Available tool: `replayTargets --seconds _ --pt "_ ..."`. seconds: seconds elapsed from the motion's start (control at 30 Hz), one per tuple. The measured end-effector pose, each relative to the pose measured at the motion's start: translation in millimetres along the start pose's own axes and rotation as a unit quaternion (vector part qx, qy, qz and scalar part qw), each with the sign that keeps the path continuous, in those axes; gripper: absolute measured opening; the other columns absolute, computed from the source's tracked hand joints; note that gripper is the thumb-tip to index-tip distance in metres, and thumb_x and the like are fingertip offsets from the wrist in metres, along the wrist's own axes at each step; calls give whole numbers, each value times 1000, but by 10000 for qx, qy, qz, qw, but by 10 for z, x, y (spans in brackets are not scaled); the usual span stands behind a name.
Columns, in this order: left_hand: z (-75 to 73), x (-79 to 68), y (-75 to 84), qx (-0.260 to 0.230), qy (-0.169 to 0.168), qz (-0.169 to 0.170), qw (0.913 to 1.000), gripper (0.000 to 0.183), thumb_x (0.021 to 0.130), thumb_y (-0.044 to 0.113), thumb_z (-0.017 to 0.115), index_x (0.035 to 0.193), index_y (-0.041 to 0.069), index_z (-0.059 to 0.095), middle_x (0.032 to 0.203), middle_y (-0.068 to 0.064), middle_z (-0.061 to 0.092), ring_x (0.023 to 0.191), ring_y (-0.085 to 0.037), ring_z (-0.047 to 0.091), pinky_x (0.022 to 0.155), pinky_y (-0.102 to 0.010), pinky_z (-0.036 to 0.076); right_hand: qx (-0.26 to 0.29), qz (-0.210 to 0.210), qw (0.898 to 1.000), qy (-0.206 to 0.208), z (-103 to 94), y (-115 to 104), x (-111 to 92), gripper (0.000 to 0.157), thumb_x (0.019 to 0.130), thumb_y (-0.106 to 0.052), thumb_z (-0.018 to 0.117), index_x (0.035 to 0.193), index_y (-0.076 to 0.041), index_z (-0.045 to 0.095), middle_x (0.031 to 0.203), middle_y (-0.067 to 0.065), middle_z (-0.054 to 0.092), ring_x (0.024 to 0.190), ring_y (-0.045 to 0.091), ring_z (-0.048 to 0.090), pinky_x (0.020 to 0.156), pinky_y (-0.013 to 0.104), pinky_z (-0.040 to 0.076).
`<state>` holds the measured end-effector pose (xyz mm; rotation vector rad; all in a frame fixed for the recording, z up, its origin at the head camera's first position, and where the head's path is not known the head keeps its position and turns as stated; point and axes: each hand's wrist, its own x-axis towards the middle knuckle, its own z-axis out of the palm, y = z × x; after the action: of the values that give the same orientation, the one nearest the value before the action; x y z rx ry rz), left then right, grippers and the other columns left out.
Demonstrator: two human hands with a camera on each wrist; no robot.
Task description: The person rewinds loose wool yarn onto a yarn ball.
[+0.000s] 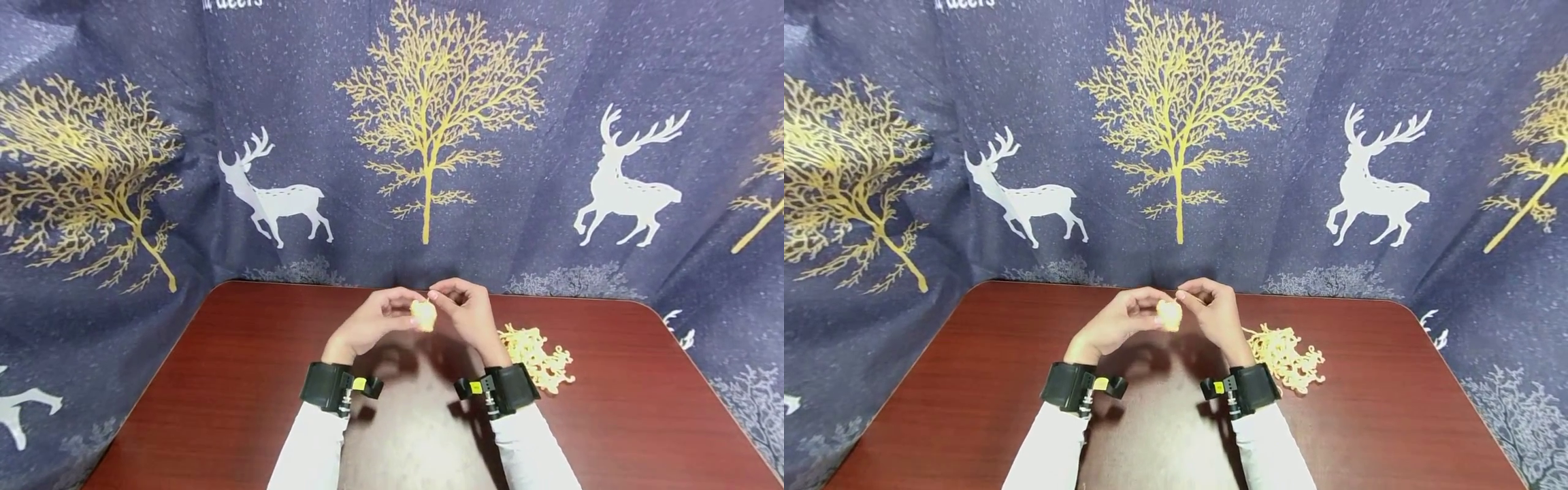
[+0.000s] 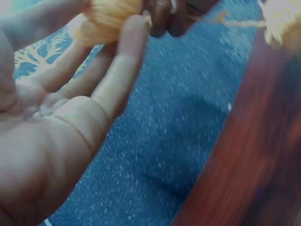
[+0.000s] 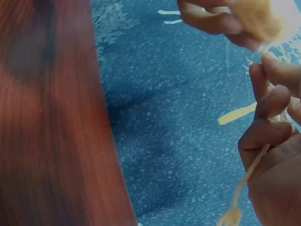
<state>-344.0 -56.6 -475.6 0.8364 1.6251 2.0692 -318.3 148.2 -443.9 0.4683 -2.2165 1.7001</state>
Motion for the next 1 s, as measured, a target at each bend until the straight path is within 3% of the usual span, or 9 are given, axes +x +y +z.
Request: replayTargets --seconds 0.17,0.3,0.43,0.53,0.67,0.73,0.83,0.9,1.0 --pt "71 -1 81 -1151 660 615 9892 30 95 -10 55 124 -5 58 116 -12 66 104 -21 67 94 -38 57 107 -128 9999 1 27 204 25 8 90 3 73 97 6 74 75 25 65 56 8 49 49 19 37" --pt "126 28 134 -1798 1366 1052 9685 29 94 -12 55 118 3 60 116 -12 66 104 -20 67 95 -37 57 -37 -63 9999 -91 81 265 20 7 90 -5 76 96 -1 75 71 17 64 57 9 50 49 20 39" --pt "139 69 139 -1987 2140 1368 9466 29 92 -15 55 114 3 60 113 -14 66 101 -22 69 94 -37 57 -464 -150 9982 -352 127 178 -10 5 88 -9 78 92 -8 76 70 3 65 59 13 53 51 21 43" --pt "133 92 115 -1587 2691 1432 9391 28 90 -16 60 115 -2 59 111 -15 66 99 -21 69 91 -35 58 -688 -305 9951 -648 137 83 -30 7 87 -5 78 92 -9 76 76 -1 69 63 13 60 56 23 50" --pt "104 89 64 49 3163 1061 9427 32 85 -12 71 116 -6 61 110 -17 68 97 -20 68 85 -28 59 -754 -391 9926 -872 124 -18 -51 9 87 -5 78 93 -11 76 81 -3 72 66 11 63 59 25 54" --pt "88 60 48 992 3028 739 9450 34 83 -9 76 114 -5 64 109 -17 69 97 -22 69 82 -28 59 -701 -395 9932 -841 108 -47 -56 9 87 -6 79 94 -11 76 79 -2 71 63 12 60 56 24 51" --pt "63 1 48 1788 2099 315 9607 32 83 -5 78 113 -2 68 108 -17 71 97 -30 70 82 -32 60 -352 -313 9964 -706 64 -63 -55 9 88 -7 79 96 -7 76 76 3 69 61 12 56 53 22 47" --pt "47 -32 64 1934 1323 191 9720 32 84 -2 78 114 -1 69 106 -15 71 96 -30 71 82 -33 60 -45 -237 9980 -581 18 -59 -47 10 88 -7 79 97 -5 76 72 6 66 59 12 54 51 21 44" --pt "28 -53 112 1685 285 211 9851 31 86 -2 76 117 -2 68 106 -12 72 97 -24 70 85 -32 59 244 -192 9987 -403 -54 -41 -23 11 89 -8 78 99 -4 75 71 8 66 58 11 54 50 21 43"
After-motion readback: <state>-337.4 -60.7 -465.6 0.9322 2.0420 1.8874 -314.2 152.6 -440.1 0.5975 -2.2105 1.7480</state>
